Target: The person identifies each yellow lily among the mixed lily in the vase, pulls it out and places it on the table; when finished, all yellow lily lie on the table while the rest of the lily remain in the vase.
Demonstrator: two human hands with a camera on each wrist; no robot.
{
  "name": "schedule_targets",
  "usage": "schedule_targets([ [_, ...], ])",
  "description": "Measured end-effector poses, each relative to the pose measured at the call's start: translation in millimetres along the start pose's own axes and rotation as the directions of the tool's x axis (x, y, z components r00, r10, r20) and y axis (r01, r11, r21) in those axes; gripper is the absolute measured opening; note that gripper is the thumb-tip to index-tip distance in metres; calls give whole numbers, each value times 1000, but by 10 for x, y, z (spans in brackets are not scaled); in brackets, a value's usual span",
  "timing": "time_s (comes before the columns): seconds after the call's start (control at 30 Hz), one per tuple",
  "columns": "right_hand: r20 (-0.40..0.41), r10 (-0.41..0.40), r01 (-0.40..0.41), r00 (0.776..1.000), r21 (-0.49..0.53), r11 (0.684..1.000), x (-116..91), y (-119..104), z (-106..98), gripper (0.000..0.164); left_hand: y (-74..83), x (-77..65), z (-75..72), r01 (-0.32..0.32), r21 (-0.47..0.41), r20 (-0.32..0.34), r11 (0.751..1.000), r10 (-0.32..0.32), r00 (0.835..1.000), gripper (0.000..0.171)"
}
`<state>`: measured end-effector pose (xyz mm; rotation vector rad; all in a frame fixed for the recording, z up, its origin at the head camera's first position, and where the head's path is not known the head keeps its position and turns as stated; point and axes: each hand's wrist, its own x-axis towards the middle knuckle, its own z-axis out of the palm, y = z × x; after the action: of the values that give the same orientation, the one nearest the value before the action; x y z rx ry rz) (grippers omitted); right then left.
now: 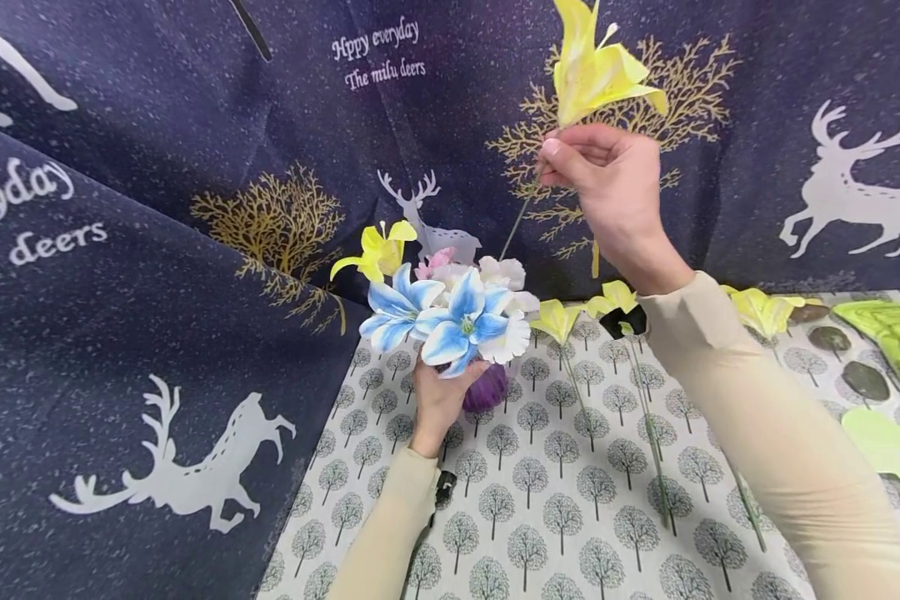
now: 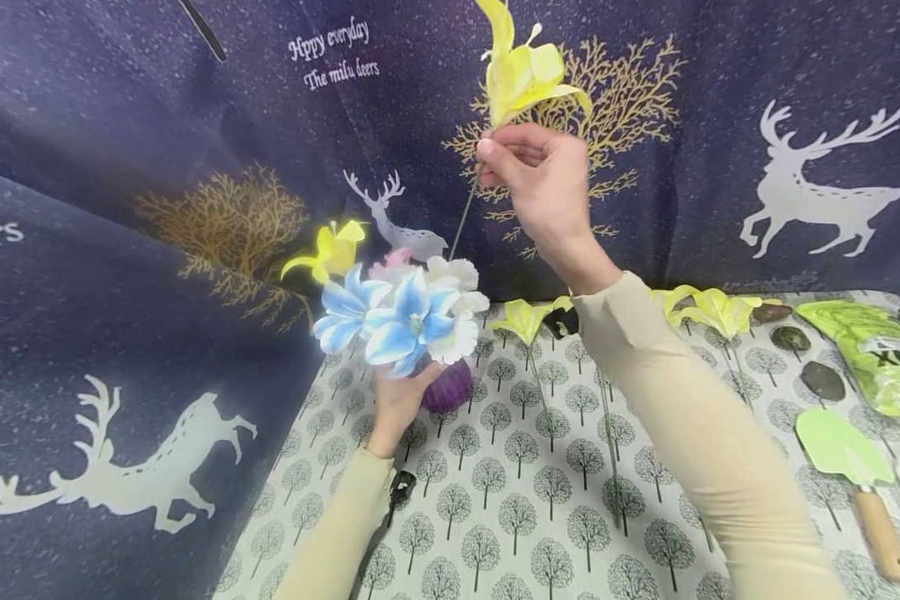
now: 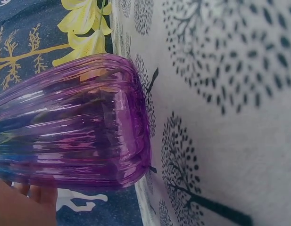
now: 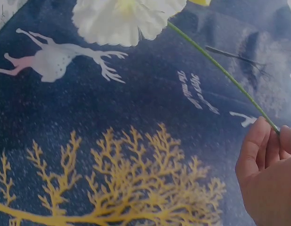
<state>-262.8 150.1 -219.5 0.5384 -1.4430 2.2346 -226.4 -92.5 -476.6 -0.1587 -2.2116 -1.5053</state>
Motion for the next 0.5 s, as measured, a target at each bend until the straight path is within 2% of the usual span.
schedule_targets([
  [0.17,-12,-39,40,999,52,998,9,-88,-78,5,8,-4,-7,9,1,11,1000,-9,1000,80],
  [0.27,-9,-32,32,999,33,999,8,-93,-109,4,15,-10,-9,10,9,13,1000,-10,1000,81],
  [0.5,13,77,-76,997,-57,996,-32,143,-115,12,29,-24,0,32,24,8,999,-33,999,82],
])
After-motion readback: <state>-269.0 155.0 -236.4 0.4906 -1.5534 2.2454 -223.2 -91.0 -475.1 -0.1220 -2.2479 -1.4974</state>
